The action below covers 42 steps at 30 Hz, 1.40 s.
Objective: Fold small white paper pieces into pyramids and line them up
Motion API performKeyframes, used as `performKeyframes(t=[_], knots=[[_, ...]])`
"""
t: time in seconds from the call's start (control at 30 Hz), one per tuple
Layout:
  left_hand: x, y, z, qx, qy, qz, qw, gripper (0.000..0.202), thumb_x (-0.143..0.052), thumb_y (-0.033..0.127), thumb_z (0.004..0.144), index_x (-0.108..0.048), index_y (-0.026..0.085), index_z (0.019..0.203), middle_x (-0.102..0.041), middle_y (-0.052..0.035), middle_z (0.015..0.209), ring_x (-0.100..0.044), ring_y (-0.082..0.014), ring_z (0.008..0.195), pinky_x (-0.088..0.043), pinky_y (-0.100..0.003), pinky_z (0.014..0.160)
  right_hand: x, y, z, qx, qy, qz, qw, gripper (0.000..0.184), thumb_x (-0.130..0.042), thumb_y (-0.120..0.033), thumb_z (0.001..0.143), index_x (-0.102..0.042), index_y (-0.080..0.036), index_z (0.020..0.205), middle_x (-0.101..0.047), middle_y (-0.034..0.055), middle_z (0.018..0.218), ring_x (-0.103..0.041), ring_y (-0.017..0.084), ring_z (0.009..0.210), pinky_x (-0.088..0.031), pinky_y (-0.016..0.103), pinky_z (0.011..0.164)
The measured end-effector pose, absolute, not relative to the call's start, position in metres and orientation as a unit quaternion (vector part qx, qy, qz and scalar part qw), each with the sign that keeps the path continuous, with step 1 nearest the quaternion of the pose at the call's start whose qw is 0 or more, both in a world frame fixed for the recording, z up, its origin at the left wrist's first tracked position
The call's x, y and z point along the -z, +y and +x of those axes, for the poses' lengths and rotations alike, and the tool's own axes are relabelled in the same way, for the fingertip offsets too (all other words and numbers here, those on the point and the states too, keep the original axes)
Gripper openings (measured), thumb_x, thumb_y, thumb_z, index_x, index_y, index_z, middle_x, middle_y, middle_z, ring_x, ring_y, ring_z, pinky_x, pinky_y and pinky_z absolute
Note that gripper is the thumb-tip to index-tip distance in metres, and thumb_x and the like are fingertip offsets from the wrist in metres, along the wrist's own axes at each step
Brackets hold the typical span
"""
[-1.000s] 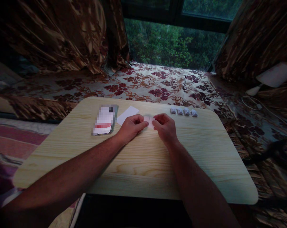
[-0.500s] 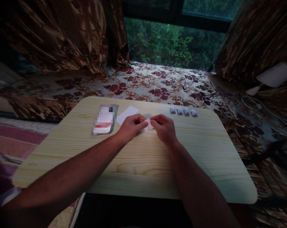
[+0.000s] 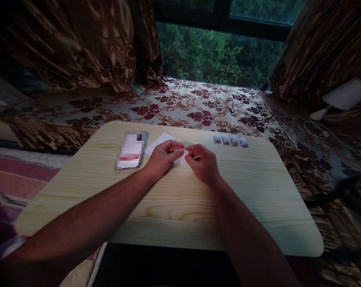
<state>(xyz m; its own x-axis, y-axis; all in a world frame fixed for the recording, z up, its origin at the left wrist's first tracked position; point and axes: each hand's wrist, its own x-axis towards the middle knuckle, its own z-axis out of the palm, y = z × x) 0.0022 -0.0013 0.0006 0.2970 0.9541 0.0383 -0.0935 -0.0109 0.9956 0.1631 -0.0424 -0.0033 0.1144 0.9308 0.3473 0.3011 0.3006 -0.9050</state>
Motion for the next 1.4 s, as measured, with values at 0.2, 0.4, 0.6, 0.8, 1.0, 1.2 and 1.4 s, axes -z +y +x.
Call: performKeyframes(t=[0.2,0.4,0.6,0.8,1.0,1.2,1.4], knots=[[-0.004,-0.0044,0.0025,-0.41,0.387,0.554,0.613,0.032,-0.075,0.039,0.071,-0.064,0.017,0.091,-0.058,0.0036,0.064,-0.045,-0.0077,0.05,-0.03,-0.022,0.048,0.0012,-0.0398,0.1628,-0.339,-0.542,-0.491,0.591,0.014,-0.071,-0.023,0.073,-0.068,-0.019,0.086,-0.067,-0.0012,0.066,-0.059,0.012,0.055,-0.047,0.026,0.054],[-0.0058,-0.0057,0.0024,-0.386,0.413,0.586,0.581,0.024,-0.073,0.036,0.071,-0.06,0.016,0.073,-0.052,0.0059,0.055,-0.039,-0.0067,0.047,-0.026,-0.023,0.048,0.0009,-0.0404,0.1617,-0.357,-0.529,-0.486,0.597,0.017,-0.071,-0.023,0.073,-0.065,-0.02,0.088,-0.068,-0.0024,0.064,-0.062,0.013,0.055,-0.048,0.026,0.054],[-0.0053,-0.0038,0.0004,-0.394,0.438,0.59,0.552,0.023,-0.072,0.038,0.072,-0.063,0.017,0.075,-0.053,0.0052,0.056,-0.04,-0.0078,0.048,-0.027,-0.023,0.048,-0.001,-0.0445,0.1629,-0.313,-0.576,-0.516,0.551,0.013,-0.07,-0.026,0.075,-0.069,-0.02,0.087,-0.071,0.0016,0.077,-0.065,0.015,0.066,-0.05,0.025,0.056],[-0.0038,-0.0031,-0.0007,-0.394,0.421,0.601,0.553,0.024,-0.07,0.039,0.073,-0.063,0.016,0.077,-0.055,0.0042,0.061,-0.042,-0.0078,0.05,-0.029,-0.023,0.049,0.0009,-0.0428,0.1649,-0.284,-0.59,-0.524,0.544,0.017,-0.071,-0.025,0.075,-0.071,-0.02,0.092,-0.071,0.0026,0.079,-0.066,0.016,0.07,-0.053,0.026,0.06],[-0.0056,-0.0037,-0.0006,-0.395,0.412,0.604,0.556,0.024,-0.07,0.038,0.074,-0.064,0.016,0.08,-0.058,0.003,0.062,-0.048,-0.0088,0.051,-0.034,-0.022,0.05,0.0013,-0.0415,0.1676,-0.272,-0.597,-0.534,0.533,0.012,-0.07,-0.024,0.075,-0.067,-0.019,0.085,-0.068,0.0013,0.075,-0.064,0.015,0.068,-0.05,0.024,0.056],[-0.0065,-0.0053,-0.0001,-0.383,0.417,0.622,0.541,0.026,-0.069,0.039,0.075,-0.065,0.015,0.082,-0.061,0.0014,0.062,-0.051,-0.0099,0.052,-0.036,-0.023,0.05,-0.001,-0.0421,0.1696,-0.243,-0.618,-0.558,0.497,0.008,-0.067,-0.025,0.074,-0.067,-0.018,0.079,-0.068,0.0027,0.077,-0.063,0.016,0.072,-0.051,0.024,0.056],[-0.0058,-0.0056,-0.0004,-0.384,0.419,0.635,0.523,0.025,-0.069,0.04,0.076,-0.065,0.015,0.081,-0.061,0.0015,0.062,-0.05,-0.0096,0.052,-0.034,-0.022,0.05,-0.0038,-0.0437,0.1687,-0.241,-0.626,-0.563,0.482,0.01,-0.067,-0.027,0.075,-0.07,-0.018,0.078,-0.07,0.0028,0.077,-0.062,0.015,0.068,-0.05,0.024,0.056]])
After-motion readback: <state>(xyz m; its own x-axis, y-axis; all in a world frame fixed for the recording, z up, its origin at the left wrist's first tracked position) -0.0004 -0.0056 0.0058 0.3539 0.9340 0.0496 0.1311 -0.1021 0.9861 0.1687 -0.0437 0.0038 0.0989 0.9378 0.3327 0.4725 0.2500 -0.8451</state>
